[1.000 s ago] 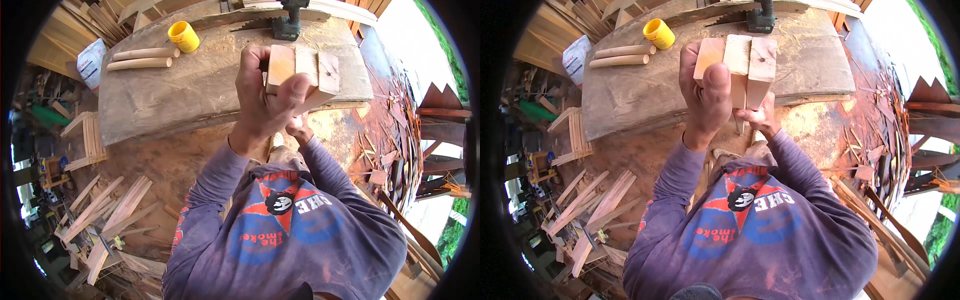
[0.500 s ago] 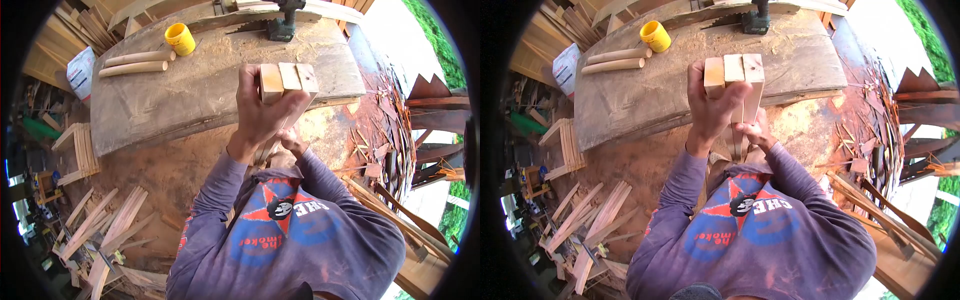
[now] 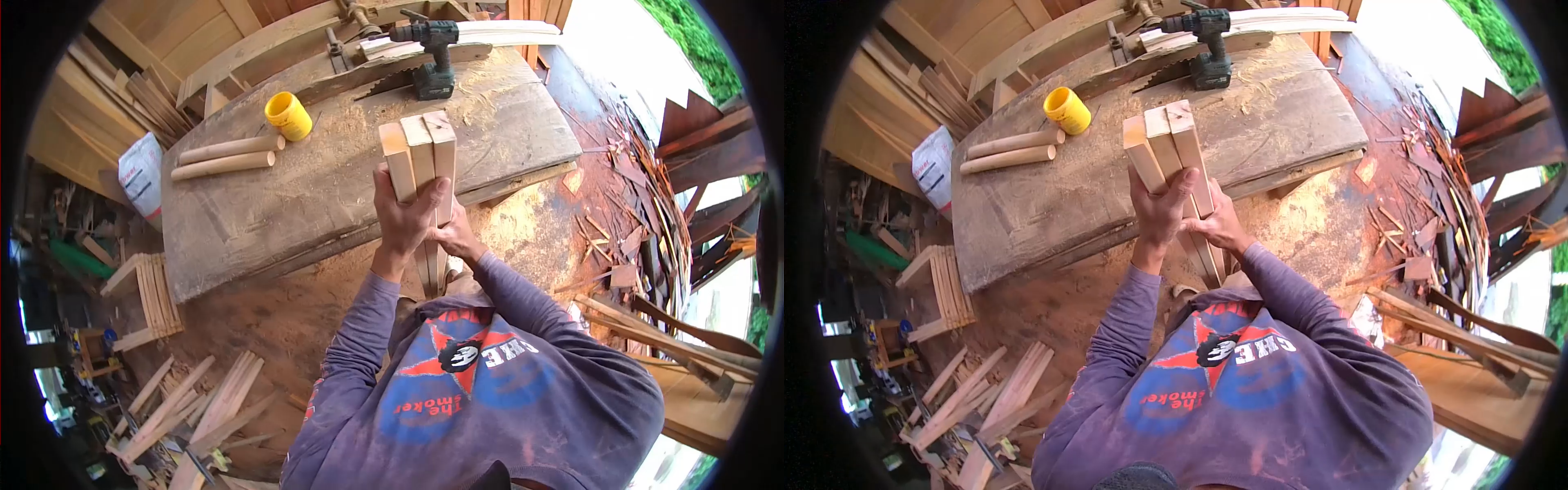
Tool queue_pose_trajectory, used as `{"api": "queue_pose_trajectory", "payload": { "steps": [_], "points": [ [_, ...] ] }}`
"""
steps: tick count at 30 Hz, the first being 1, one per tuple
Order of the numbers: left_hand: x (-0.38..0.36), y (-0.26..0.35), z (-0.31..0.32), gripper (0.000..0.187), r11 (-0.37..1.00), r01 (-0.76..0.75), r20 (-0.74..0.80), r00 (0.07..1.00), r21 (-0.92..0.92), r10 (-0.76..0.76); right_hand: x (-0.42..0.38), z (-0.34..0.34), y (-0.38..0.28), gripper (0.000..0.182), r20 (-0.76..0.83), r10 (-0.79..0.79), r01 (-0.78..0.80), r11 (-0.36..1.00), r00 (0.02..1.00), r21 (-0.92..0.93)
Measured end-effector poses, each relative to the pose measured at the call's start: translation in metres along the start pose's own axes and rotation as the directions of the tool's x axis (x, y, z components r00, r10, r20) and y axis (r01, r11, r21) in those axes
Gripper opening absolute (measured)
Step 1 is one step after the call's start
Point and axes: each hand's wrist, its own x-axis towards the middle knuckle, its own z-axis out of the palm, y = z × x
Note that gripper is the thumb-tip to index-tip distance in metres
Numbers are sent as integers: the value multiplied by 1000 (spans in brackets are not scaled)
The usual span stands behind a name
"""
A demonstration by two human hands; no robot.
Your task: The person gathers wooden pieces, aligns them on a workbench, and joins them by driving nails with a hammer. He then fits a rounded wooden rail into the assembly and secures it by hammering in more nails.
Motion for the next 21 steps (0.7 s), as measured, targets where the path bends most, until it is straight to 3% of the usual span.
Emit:
{"api": "queue_pose_trajectory", "payload": {
  "steps": [2,3,6,8,10,12,14,15,16,18,19,21],
  "points": [
    [8,12,0,52,999,-12,8,1000,51,12,7,-4,1,96,46,28,-34,991,999,128],
    [17,12,-1,53,992,-107,38,994,70,104,17,-7,-13,96,31,12,-16,992,999,127],
    [36,45,3,56,985,-151,7,988,83,151,31,-21,-58,98,5,-139,137,985,990,108],
    [53,36,0,59,985,-127,8,992,113,127,65,-24,-89,88,-125,-320,339,921,939,192],
    [68,14,-1,58,966,-215,-63,972,143,226,92,-26,-133,74,-243,-295,338,928,924,159],
    [70,15,4,52,980,-185,-69,979,75,190,115,-24,-161,70,-231,-236,270,954,944,129],
    [72,12,3,45,981,-97,-52,993,167,107,136,-17,-166,62,-170,-135,160,976,976,147],
    [75,10,2,39,932,-169,-43,980,321,193,140,-18,-172,54,-201,-109,125,990,974,71],
    [76,10,0,39,929,-172,-49,979,327,198,142,-19,-175,54,-194,-112,129,989,975,77],
    [71,20,-1,39,855,-212,15,972,474,233,144,-20,-175,46,-190,-8,-8,997,982,-80],
    [70,26,-2,37,792,-266,49,957,549,287,147,-17,-170,45,-229,-89,56,988,969,-147],
    [62,43,3,36,771,-268,89,960,578,267,151,-19,-172,44,-215,-106,70,983,971,-169]
  ]
}}
